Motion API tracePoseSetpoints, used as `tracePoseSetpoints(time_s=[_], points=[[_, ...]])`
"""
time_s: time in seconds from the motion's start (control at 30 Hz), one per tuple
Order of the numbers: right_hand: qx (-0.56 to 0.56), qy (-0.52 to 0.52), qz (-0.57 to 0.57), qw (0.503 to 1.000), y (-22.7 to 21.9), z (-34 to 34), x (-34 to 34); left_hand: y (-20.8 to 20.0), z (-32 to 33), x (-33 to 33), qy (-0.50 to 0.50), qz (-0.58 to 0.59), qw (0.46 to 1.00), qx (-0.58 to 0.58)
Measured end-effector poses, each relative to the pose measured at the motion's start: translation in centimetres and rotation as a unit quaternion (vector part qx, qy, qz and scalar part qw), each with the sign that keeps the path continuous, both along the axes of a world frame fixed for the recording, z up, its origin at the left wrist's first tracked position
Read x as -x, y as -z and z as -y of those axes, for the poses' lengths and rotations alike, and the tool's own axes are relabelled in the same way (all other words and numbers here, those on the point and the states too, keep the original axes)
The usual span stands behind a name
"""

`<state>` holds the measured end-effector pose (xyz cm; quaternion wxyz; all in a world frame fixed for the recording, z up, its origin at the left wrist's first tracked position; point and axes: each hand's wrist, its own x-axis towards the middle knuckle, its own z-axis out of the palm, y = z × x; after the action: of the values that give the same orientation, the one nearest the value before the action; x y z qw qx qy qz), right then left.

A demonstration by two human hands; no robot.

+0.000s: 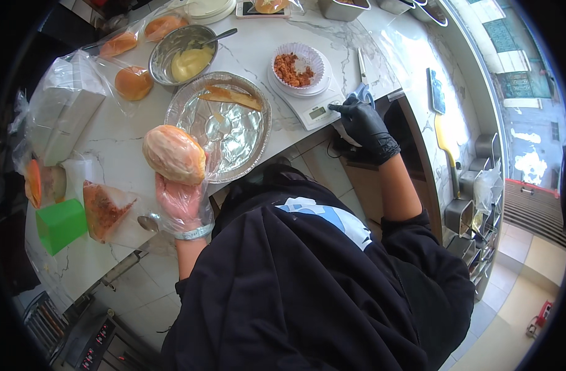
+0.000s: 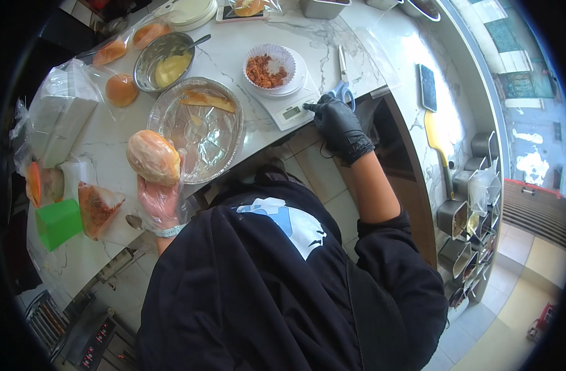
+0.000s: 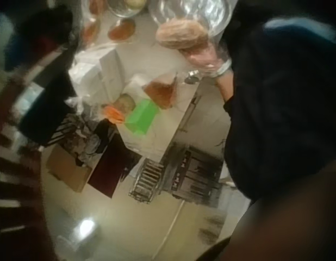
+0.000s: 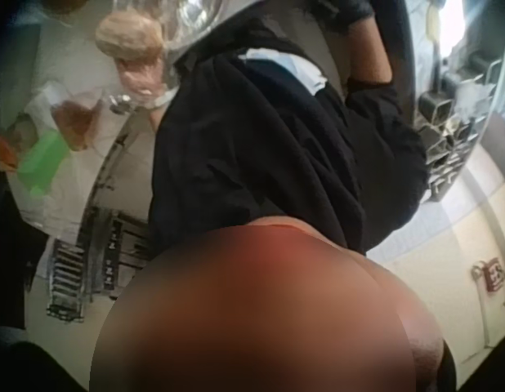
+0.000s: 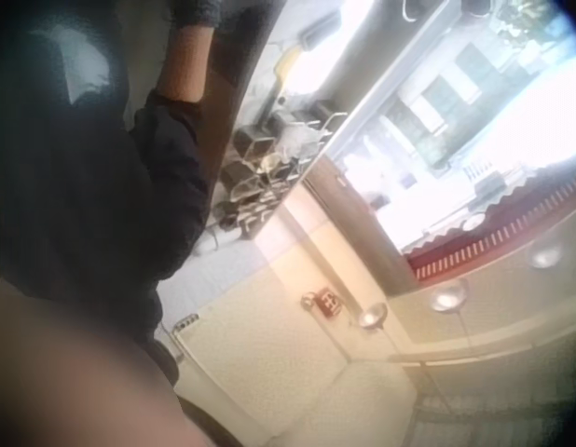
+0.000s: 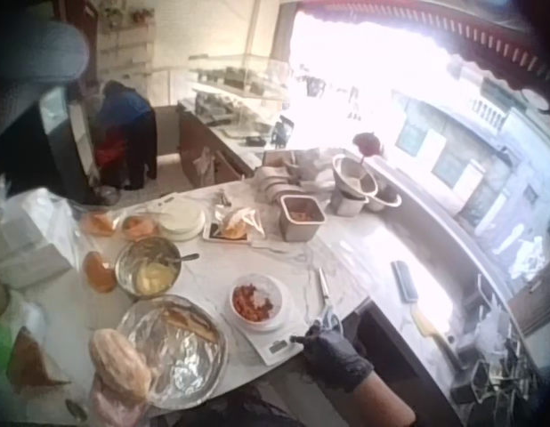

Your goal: The person spreads a creamy mixture onto a bun with a spoon and then uses a spoon to top it with a savory meat filling from a plastic bag.

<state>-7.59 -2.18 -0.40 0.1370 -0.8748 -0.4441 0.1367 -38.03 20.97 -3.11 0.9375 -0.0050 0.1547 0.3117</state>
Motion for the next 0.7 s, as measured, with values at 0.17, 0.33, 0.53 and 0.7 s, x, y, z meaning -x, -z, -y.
tracePoseSetpoints(time_s=[0.17, 0.33, 0.53, 0.7], points=[[-0.002, -0.064, 0.125, 0.99, 0.4, 0.0, 0.2, -1.0, 0.4, -0.7, 0.002, 0.007, 1.0, 0.0], [-0.176, -0.016, 0.011, 0.984, -3.6, -3.2, -1.0, -1.2, 0.7, -0.8, 0.024, 0.033, 0.999, -0.01], [-0.116, -0.097, 0.006, 0.988, -1.1, -10.1, -3.1, -2.0, 1.1, -2.2, 0.043, 0.014, 0.999, -0.028], [-0.112, -0.2, 0.011, 0.973, -1.8, -12.2, -2.5, -2.8, 0.2, -1.7, 0.012, -0.009, 0.999, -0.032]])
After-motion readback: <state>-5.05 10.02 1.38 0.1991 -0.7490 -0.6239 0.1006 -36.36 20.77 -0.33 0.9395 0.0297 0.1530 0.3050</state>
